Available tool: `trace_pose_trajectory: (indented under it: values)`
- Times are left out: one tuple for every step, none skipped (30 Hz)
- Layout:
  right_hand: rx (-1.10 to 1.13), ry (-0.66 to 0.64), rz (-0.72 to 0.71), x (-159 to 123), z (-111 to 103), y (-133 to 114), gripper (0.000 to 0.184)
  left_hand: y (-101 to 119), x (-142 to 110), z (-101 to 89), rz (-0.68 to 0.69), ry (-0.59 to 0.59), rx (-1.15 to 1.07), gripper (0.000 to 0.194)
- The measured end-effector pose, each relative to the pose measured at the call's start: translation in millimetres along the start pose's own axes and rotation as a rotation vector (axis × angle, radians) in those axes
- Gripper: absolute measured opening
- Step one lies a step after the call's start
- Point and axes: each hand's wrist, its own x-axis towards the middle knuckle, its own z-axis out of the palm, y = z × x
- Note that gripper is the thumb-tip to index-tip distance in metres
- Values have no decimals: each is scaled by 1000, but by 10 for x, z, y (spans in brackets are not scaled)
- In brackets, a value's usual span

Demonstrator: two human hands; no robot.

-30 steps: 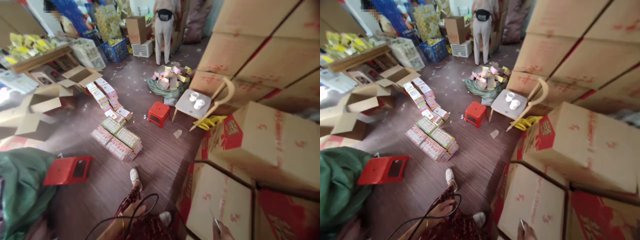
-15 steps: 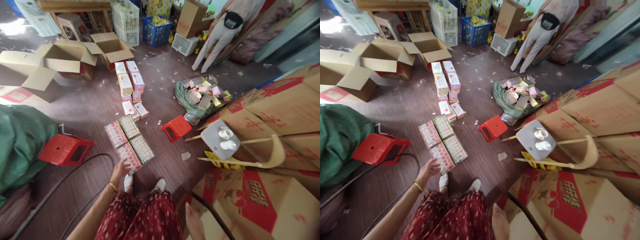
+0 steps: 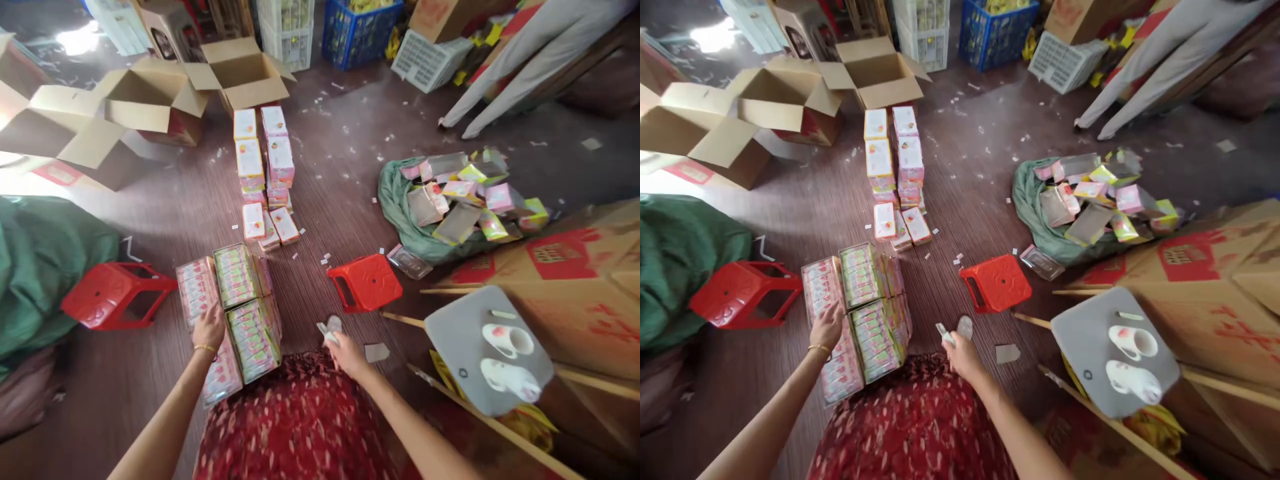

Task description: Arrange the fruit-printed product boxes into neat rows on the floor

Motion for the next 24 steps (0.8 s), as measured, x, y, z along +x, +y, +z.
trace_pose_trajectory:
  values:
    - [-18,-6,-26,193,-136,-35,25,107,102,131,69,31,62,48]
    - [-17,-18,-36,385,-235,-79,28,202,223,250,151,74,126,50]
    - [-3,-40,-36,572,-293,-132,31,281,358,357,228,120,185,52]
    - [18,-65,-36,755,-306,-192,33,338,506,452,288,165,230,52]
    - [36,-88,-37,932,-277,-259,34,371,661,537,325,200,255,52]
    - [46,-108,-45,1103,-211,-329,35,381,820,614,353,224,271,52]
    - [44,-125,-59,1270,-114,-403,37,370,975,685,377,238,283,52]
    - [25,-135,-79,1434,5,-481,39,342,1122,753,402,243,295,52]
    - [-14,-138,-104,1599,136,-561,41,302,1256,819,428,241,307,53]
    - [-71,-131,-138,1768,270,-645,42,255,1373,883,454,230,322,53]
    - [-137,-119,-179,1944,401,-733,42,207,1468,946,475,218,338,53]
    - [-201,-106,-220,2128,521,-824,42,162,1542,1005,489,206,353,53]
    - [-255,-92,-257,2320,629,-918,42,124,1593,1059,497,196,367,53]
    - [-296,-85,-289,2517,724,-1010,43,96,1625,1103,500,189,380,53]
    - [-324,-84,-313,2714,806,-1101,44,79,1640,1138,500,184,390,53]
    - [-345,-83,-331,2905,878,-1188,46,71,1643,1163,497,180,397,53]
    - [-362,-79,-345,3084,941,-1270,48,72,1640,1178,494,175,398,53]
    - [-377,-66,-360,3244,997,-1346,50,78,1633,1186,490,166,396,54]
    - [-390,-49,-374,3382,1046,-1415,51,89,1627,1189,484,157,392,54]
    - [-398,-32,-384,3494,1087,-1478,51,101,1624,1189,478,148,391,53]
    - [-400,-19,-394,3580,1119,-1533,52,113,1625,1190,471,141,393,53]
    - [-400,-16,-404,3643,1142,-1582,52,122,1630,1191,463,134,398,53]
    - [-400,-21,-414,3686,1154,-1625,52,130,1638,1194,454,127,404,52]
    - [-405,-32,-423,3715,1157,-1661,52,134,1649,1200,445,120,409,52]
